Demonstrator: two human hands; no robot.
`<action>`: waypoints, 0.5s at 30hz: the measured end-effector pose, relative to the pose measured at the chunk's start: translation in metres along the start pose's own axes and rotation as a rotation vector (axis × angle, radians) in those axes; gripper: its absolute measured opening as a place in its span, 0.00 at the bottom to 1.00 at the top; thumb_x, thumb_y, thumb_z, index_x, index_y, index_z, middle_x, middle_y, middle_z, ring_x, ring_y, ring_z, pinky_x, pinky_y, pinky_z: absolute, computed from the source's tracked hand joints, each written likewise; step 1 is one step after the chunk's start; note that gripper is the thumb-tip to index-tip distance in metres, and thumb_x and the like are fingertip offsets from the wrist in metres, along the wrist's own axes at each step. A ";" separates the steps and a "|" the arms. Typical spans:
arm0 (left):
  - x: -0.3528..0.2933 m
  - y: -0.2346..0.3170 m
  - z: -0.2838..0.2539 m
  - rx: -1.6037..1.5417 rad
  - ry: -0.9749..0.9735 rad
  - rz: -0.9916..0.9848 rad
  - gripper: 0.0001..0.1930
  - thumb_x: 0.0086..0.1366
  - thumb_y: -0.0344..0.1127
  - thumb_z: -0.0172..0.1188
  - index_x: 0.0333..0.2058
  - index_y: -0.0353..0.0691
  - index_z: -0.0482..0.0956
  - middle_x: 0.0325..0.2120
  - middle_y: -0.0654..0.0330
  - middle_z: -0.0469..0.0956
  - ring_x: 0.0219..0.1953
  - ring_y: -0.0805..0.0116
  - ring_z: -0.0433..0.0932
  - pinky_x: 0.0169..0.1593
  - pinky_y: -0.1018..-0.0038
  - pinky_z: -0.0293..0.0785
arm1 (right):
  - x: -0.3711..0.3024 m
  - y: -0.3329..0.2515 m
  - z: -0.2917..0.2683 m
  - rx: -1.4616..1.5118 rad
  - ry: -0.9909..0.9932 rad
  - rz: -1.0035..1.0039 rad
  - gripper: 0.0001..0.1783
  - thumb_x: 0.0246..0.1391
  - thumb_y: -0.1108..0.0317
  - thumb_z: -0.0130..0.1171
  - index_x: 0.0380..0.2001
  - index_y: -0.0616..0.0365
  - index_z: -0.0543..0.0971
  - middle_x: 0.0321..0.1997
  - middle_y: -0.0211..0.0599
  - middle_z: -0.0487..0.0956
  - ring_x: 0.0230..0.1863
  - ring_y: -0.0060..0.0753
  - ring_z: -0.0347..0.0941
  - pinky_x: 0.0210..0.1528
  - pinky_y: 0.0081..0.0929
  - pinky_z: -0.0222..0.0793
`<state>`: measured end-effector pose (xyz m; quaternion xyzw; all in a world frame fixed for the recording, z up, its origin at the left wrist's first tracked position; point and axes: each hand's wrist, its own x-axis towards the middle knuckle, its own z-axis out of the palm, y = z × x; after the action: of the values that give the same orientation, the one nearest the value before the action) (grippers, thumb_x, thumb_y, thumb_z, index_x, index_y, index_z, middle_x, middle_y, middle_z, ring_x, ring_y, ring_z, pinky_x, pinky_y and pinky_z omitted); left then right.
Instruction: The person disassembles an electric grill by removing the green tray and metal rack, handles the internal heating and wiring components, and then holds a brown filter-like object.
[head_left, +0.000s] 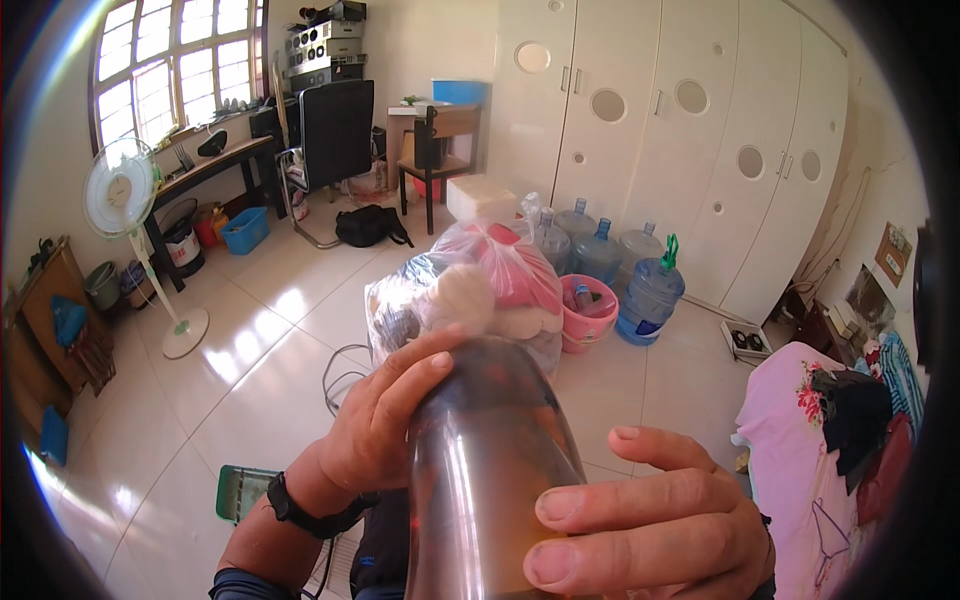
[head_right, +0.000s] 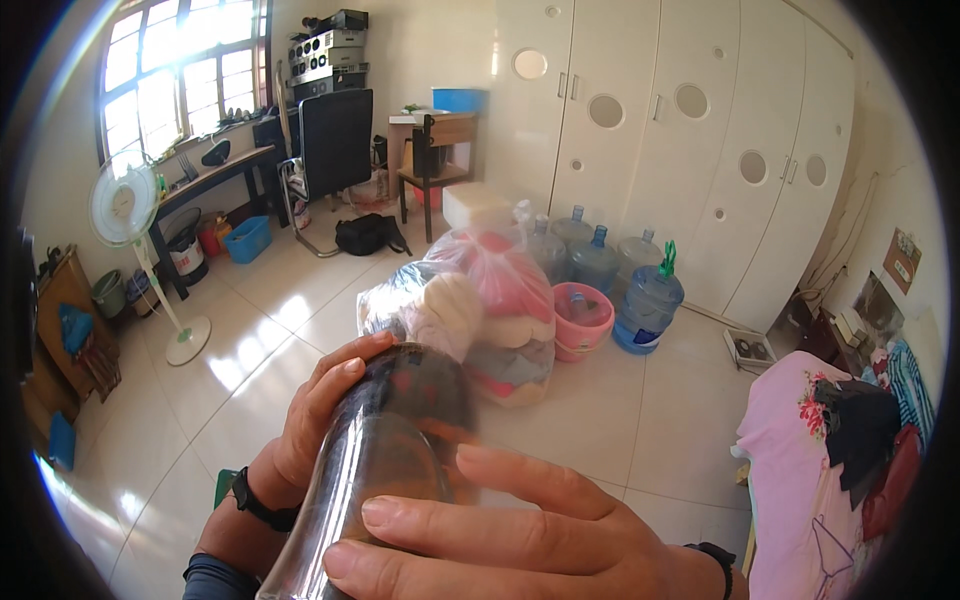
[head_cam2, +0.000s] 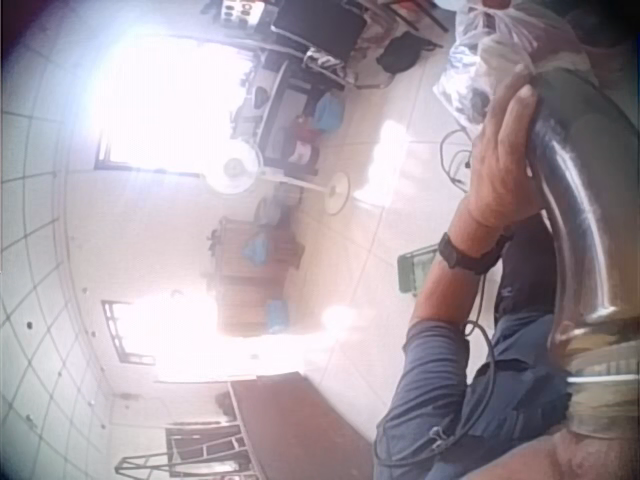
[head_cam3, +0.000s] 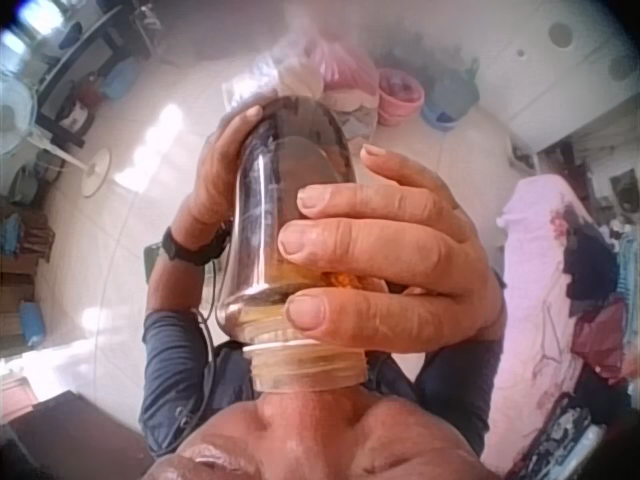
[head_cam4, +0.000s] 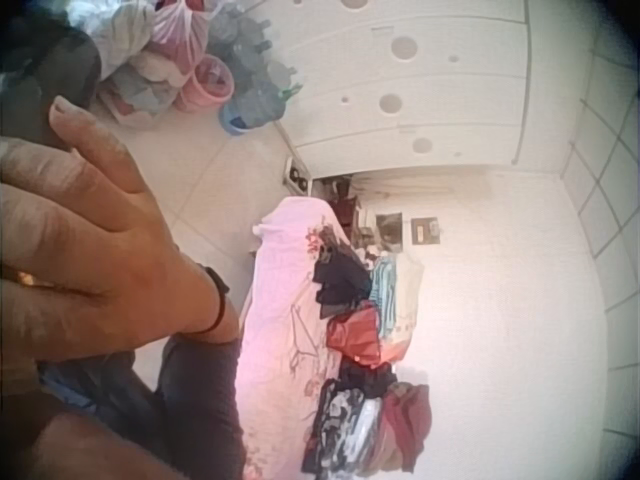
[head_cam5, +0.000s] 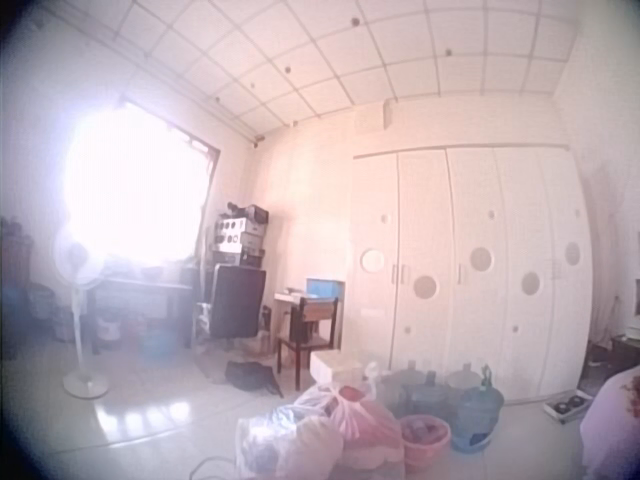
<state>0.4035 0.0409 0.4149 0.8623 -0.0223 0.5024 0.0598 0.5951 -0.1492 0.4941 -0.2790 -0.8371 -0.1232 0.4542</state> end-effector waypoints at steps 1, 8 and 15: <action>0.002 0.000 0.000 0.000 -0.002 0.003 0.44 0.51 0.27 0.74 0.64 0.38 0.59 0.60 0.36 0.70 0.54 0.40 0.79 0.51 0.58 0.82 | -0.005 0.009 0.005 0.020 0.109 -0.178 0.26 0.47 0.61 0.74 0.51 0.36 0.79 0.54 0.27 0.82 0.58 0.35 0.79 0.70 0.41 0.63; -0.003 -0.002 0.001 0.001 0.000 -0.008 0.43 0.52 0.28 0.74 0.65 0.38 0.59 0.60 0.36 0.70 0.54 0.40 0.79 0.50 0.58 0.82 | 0.018 -0.008 -0.030 -0.027 -0.233 -0.065 0.26 0.47 0.62 0.74 0.51 0.36 0.79 0.54 0.28 0.81 0.57 0.36 0.79 0.69 0.42 0.64; -0.034 0.002 0.005 0.006 -0.096 -0.151 0.42 0.54 0.30 0.73 0.65 0.36 0.59 0.59 0.37 0.71 0.51 0.41 0.81 0.47 0.60 0.83 | 0.047 -0.012 -0.021 0.109 -0.257 0.195 0.26 0.46 0.59 0.76 0.50 0.42 0.80 0.54 0.36 0.81 0.55 0.41 0.80 0.67 0.43 0.65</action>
<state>0.3907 0.0378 0.3832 0.8847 0.0415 0.4547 0.0936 0.5826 -0.1516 0.5451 -0.3474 -0.8627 0.0038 0.3675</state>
